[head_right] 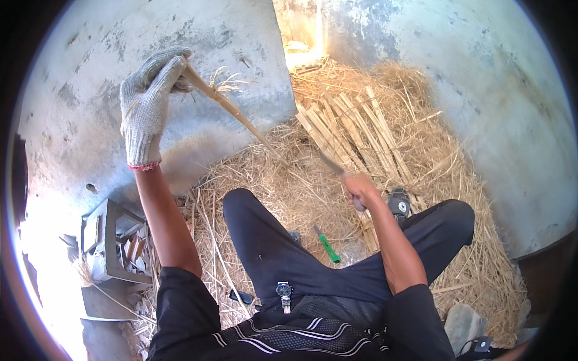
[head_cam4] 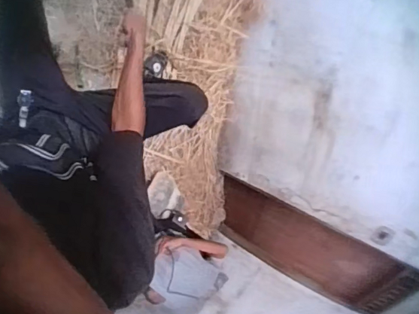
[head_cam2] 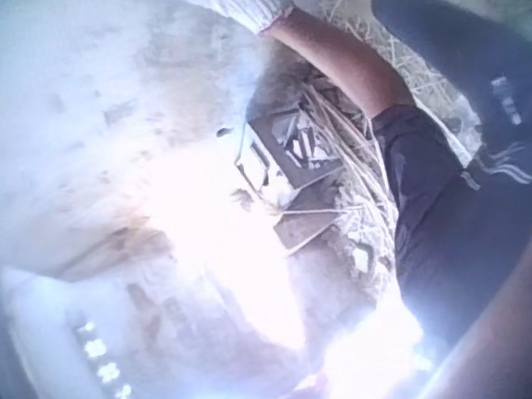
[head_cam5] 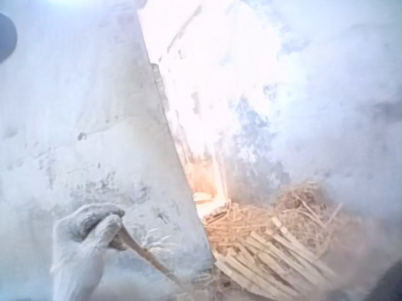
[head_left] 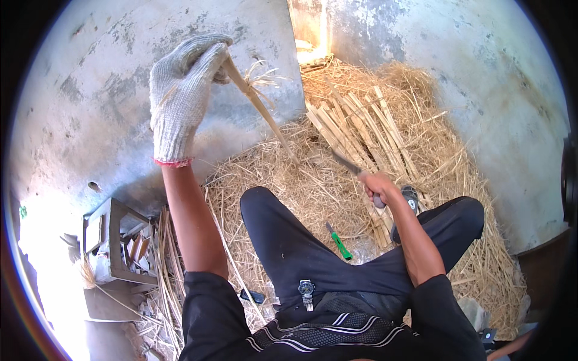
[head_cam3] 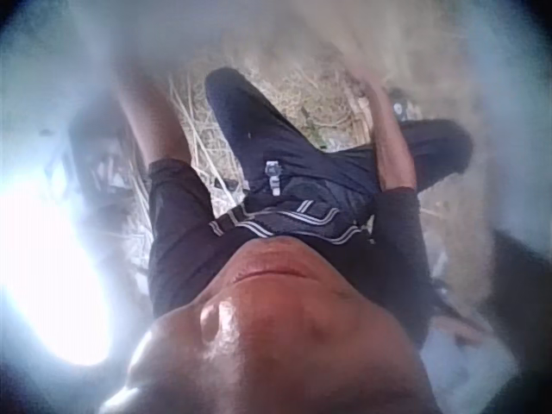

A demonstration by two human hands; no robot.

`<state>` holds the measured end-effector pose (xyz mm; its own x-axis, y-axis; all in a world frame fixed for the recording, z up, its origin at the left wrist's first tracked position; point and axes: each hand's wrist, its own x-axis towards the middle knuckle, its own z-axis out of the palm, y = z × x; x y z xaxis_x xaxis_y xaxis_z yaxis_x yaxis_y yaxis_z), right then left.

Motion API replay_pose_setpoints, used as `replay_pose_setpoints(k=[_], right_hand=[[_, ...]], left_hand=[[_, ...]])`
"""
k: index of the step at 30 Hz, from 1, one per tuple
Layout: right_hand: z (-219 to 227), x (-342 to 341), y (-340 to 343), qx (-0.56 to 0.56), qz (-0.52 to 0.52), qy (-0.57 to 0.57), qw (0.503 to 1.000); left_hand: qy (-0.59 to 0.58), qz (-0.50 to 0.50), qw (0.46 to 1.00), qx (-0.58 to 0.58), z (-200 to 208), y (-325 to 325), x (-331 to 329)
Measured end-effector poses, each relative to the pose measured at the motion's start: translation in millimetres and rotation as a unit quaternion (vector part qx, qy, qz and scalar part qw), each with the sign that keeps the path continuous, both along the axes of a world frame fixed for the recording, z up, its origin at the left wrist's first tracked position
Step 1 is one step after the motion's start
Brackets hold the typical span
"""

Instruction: The person sits on a straw-covered floor and uses a knife to shave and smooth a long bamboo stick. They hold the stick with a gloved left hand and scrape it with the knife in their right hand, occasionally switching to a larger machete-like tool to continue the process.

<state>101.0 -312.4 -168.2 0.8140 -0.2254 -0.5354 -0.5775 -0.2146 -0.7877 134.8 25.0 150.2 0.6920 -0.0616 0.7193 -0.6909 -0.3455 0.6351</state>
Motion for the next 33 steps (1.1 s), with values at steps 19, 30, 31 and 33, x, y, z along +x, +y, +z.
replay_pose_setpoints(k=[19,30,31,33], right_hand=[[186,-84,139,0.172,0.105,-0.306,0.931],[155,-83,144,-0.144,0.07,-0.44,0.884],[154,-76,141,-0.137,0.07,-0.441,0.884],[161,-69,127,-0.04,0.08,-0.388,0.917]], left_hand=[[0.013,0.03,0.998,-0.05,-15,-25,-2],[-0.013,0.076,0.997,0.018,-31,-49,9],[-0.023,0.076,0.997,0.016,-33,-50,14],[-0.042,0.069,0.996,0.025,-32,-53,20]])
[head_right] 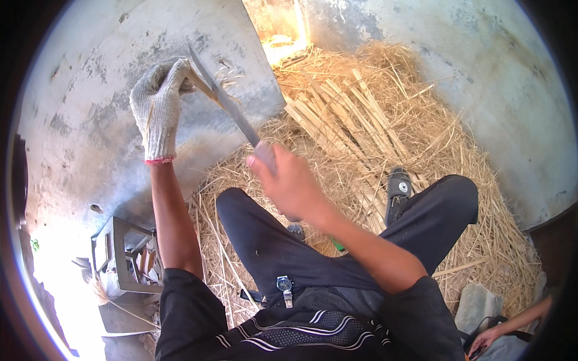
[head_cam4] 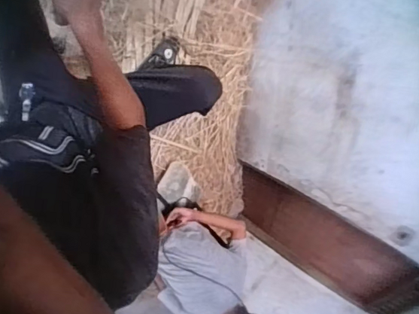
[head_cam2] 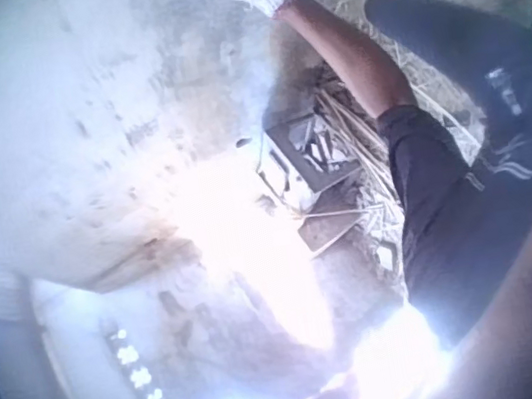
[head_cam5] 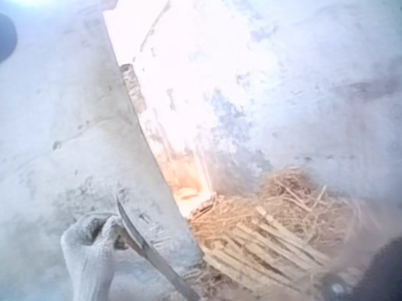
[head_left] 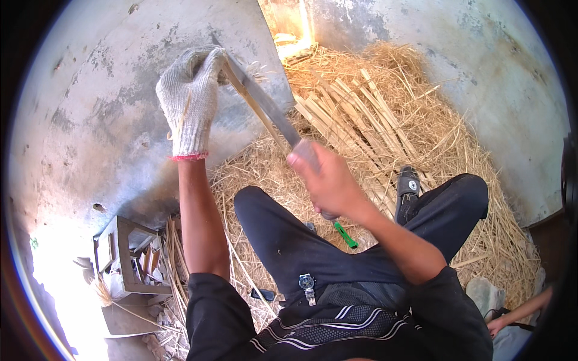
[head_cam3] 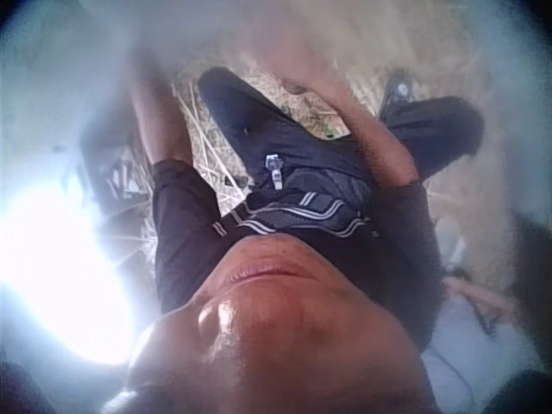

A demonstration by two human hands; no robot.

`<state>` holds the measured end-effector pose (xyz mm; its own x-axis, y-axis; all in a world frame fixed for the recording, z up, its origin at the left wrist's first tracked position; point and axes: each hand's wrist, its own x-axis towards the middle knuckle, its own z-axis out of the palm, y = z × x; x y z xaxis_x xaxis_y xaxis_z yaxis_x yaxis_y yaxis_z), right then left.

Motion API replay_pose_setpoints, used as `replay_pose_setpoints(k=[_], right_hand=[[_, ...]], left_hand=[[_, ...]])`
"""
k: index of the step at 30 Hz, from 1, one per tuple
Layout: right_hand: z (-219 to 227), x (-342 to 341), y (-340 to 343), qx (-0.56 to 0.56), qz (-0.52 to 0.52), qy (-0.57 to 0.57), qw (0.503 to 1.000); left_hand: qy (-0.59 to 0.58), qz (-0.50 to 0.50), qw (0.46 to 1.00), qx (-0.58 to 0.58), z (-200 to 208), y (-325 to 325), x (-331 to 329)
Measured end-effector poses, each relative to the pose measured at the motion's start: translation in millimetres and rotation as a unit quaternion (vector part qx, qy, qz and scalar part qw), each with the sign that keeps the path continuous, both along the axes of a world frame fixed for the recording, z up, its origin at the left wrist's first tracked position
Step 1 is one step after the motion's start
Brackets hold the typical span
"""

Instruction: The person sits on a straw-covered floor and uses a knife to shave and smooth a long bamboo stick. They hold the stick with a gloved left hand and scrape it with the knife in their right hand, occasionally switching to a larger machete-like tool to continue the process.

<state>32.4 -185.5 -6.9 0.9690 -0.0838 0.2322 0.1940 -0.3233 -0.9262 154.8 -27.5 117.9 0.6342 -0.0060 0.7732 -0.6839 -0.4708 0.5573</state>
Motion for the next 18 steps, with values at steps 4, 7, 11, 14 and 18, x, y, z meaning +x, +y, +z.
replay_pose_setpoints(k=[4,7,11,14,18], right_hand=[[42,-20,-15,0.096,0.035,0.03,0.994],[17,-12,-4,-0.014,-0.043,-0.145,0.988],[-28,3,3,-0.097,-0.07,-0.12,0.985],[-8,7,-25,0.238,0.11,0.119,0.958],[32,-10,-35,0.258,0.132,0.16,0.944]], left_hand=[[-0.003,-0.008,1.0,-0.001,-1,-1,1],[0.014,-0.005,1.0,-0.013,-2,-11,1],[0.015,-0.008,1.0,-0.012,-6,-17,-1],[0.037,-0.039,0.998,-0.038,-6,-9,2],[0.041,-0.037,0.998,-0.035,-4,-13,-2]])
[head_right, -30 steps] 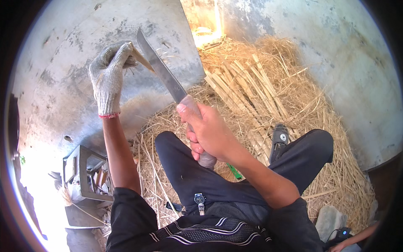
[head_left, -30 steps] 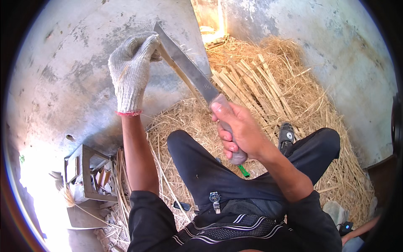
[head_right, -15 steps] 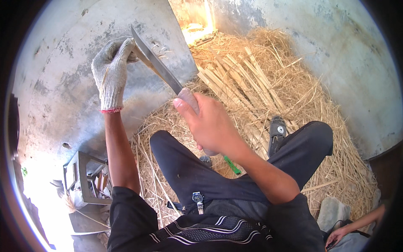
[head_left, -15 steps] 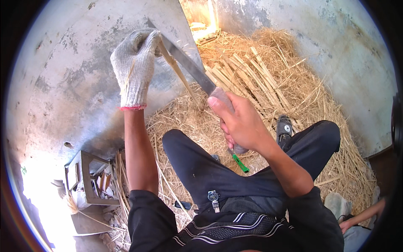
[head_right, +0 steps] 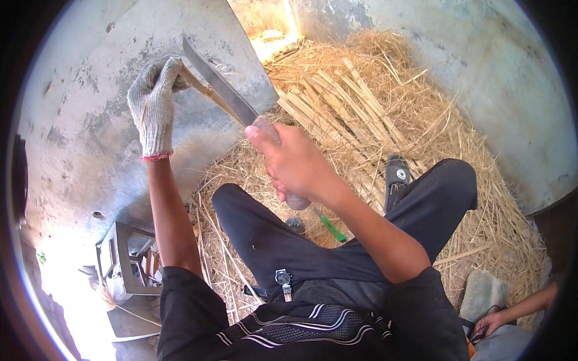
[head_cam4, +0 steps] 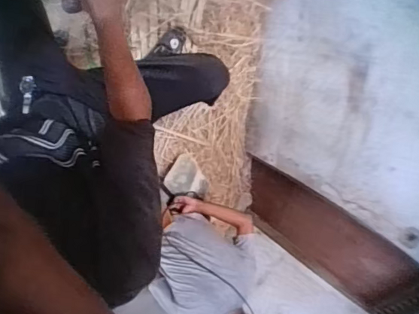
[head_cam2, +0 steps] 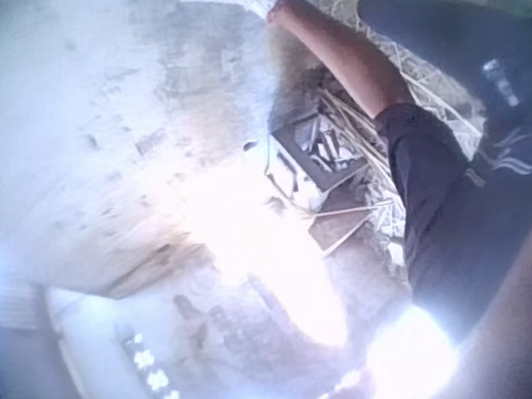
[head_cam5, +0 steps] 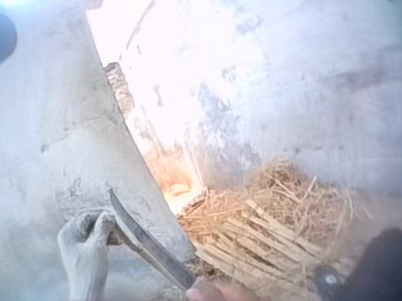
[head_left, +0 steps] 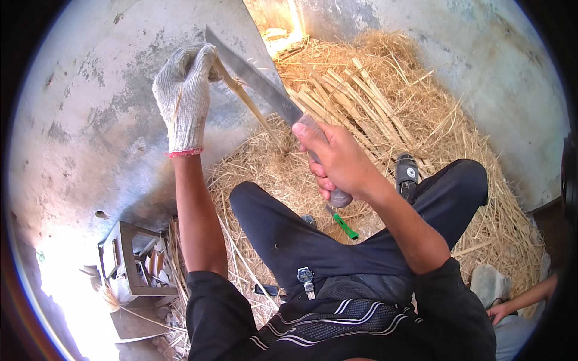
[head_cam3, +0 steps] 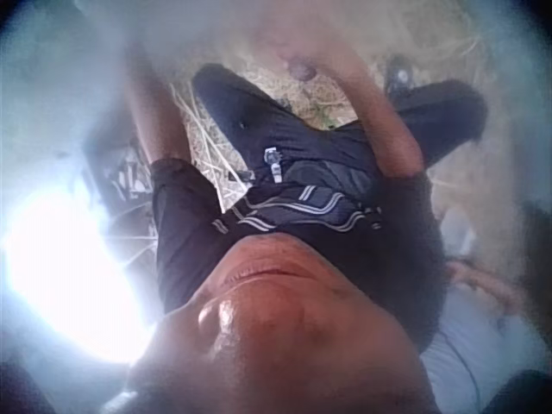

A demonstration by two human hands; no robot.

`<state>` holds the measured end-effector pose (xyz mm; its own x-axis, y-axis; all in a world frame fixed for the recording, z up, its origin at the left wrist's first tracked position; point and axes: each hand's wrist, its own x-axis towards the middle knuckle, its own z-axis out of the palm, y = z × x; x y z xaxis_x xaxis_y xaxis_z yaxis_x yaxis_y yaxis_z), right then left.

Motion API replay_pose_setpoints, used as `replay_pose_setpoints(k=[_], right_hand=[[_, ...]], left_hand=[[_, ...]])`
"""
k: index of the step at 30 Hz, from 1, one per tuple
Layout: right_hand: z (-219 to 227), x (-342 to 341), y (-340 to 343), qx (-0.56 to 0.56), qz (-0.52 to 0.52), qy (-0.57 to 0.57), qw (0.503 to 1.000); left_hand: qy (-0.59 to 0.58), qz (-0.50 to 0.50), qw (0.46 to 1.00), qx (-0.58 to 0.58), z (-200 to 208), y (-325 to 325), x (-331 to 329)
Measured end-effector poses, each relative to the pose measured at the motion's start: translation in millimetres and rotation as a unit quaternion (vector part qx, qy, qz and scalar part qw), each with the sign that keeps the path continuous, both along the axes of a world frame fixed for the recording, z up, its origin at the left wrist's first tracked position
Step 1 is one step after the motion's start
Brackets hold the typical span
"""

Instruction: The person sits on a straw-covered floor and uses a knife to shave and smooth a long bamboo stick. They hold the stick with a gloved left hand and scrape it with the knife in their right hand, occasionally switching to a larger machete-like tool to continue the process.

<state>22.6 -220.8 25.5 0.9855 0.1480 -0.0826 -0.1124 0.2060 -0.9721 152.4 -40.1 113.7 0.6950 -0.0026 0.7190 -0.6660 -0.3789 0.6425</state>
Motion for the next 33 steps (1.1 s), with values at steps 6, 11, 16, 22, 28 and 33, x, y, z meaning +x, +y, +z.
replay_pose_setpoints(k=[6,11,16,22,28,33], right_hand=[[-54,5,35,-0.296,-0.217,-0.227,0.902],[-40,19,20,-0.15,-0.088,-0.098,0.98],[10,-2,1,-0.014,-0.062,-0.051,0.997],[-40,9,35,-0.262,-0.202,-0.205,0.921],[-62,32,27,-0.317,-0.194,-0.28,0.885],[-21,22,-3,0.068,0.067,0.049,0.994]], left_hand=[[-0.017,0.0,1.0,0.013,-6,-10,-3],[0.003,0.001,1.0,0.026,-3,-9,11],[0.012,-0.022,0.999,-0.034,-1,-10,9],[0.053,-0.028,0.995,-0.076,-10,-16,12],[0.062,-0.049,0.996,-0.032,4,-5,16],[0.088,-0.051,0.995,-0.017,11,-6,14]])
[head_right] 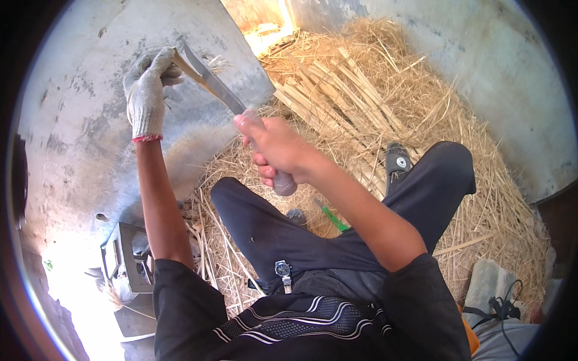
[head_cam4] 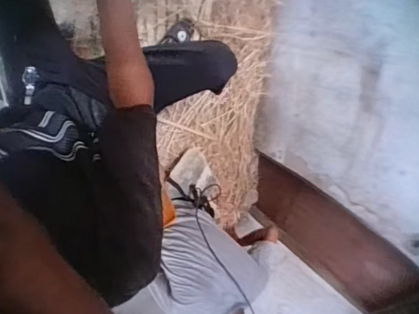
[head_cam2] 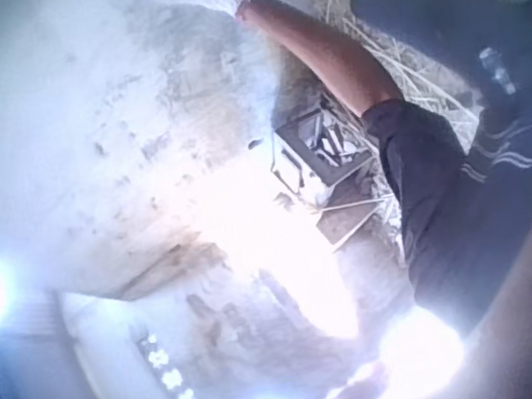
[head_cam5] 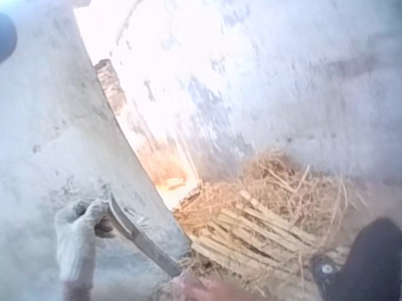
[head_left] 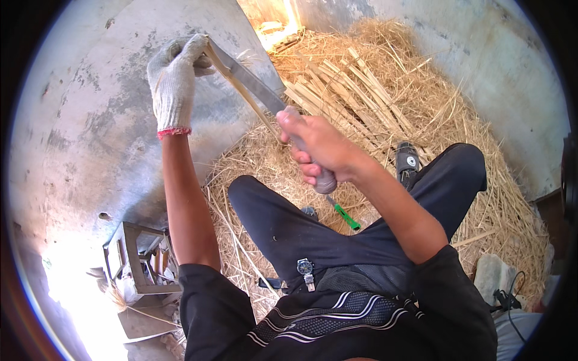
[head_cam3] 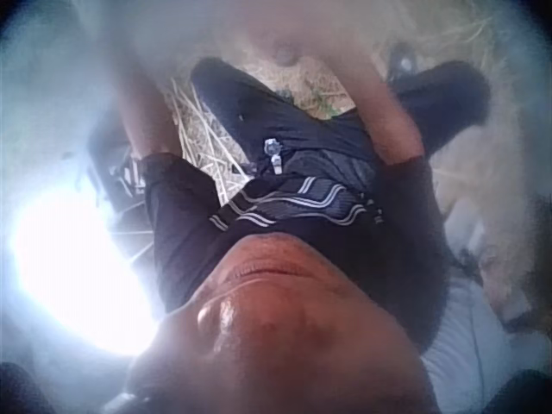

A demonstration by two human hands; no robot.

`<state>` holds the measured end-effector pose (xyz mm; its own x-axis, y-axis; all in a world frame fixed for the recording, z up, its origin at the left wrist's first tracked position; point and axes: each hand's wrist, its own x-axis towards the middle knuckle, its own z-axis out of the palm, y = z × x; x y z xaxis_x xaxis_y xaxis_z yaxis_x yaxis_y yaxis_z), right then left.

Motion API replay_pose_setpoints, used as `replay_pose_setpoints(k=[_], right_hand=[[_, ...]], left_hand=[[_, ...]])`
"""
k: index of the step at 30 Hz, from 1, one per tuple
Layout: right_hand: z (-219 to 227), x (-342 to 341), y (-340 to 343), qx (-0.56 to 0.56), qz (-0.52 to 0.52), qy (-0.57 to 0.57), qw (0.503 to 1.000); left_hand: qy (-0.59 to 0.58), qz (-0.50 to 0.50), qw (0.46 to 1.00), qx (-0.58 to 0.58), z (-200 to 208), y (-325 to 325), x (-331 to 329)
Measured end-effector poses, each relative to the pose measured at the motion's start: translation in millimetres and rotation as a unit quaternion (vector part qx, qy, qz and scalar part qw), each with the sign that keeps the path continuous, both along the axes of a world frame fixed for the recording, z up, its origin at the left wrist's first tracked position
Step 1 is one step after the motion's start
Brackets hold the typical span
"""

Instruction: The person sits on a straw-covered floor and uses a knife to shave and smooth a long bamboo stick. They hold the stick with a gloved left hand and scrape it with the knife in their right hand, occasionally switching to a larger machete-like tool to continue the process.

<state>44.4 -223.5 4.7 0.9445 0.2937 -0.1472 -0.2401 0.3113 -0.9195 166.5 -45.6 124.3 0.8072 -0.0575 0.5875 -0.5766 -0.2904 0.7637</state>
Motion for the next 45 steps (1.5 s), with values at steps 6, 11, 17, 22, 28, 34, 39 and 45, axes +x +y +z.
replay_pose_setpoints(k=[6,11,17,22,28,34,39,45], right_hand=[[-51,11,21,-0.367,-0.244,-0.295,0.848],[-46,20,5,0.067,0.015,-0.035,0.997],[-33,4,8,0.046,-0.027,-0.043,0.998],[10,-20,25,-0.144,-0.197,-0.283,0.928],[-38,-7,50,-0.385,-0.226,-0.25,0.859],[-44,5,33,-0.228,-0.142,-0.198,0.943],[-28,1,-6,0.177,0.061,0.076,0.979],[10,-31,8,-0.129,-0.119,-0.138,0.975]], left_hand=[[0.013,0.002,1.0,0.02,0,-12,-7],[-0.026,0.018,0.999,0.017,3,2,-1],[0.0,0.024,1.0,0.002,1,8,0],[-0.002,0.038,0.998,-0.048,-2,21,-2],[-0.012,0.016,0.998,-0.065,-16,22,5],[-0.034,-0.001,0.999,-0.018,-8,11,5],[-0.027,-0.004,1.0,-0.008,-11,8,8],[-0.015,0.011,1.0,-0.017,-6,2,11]])
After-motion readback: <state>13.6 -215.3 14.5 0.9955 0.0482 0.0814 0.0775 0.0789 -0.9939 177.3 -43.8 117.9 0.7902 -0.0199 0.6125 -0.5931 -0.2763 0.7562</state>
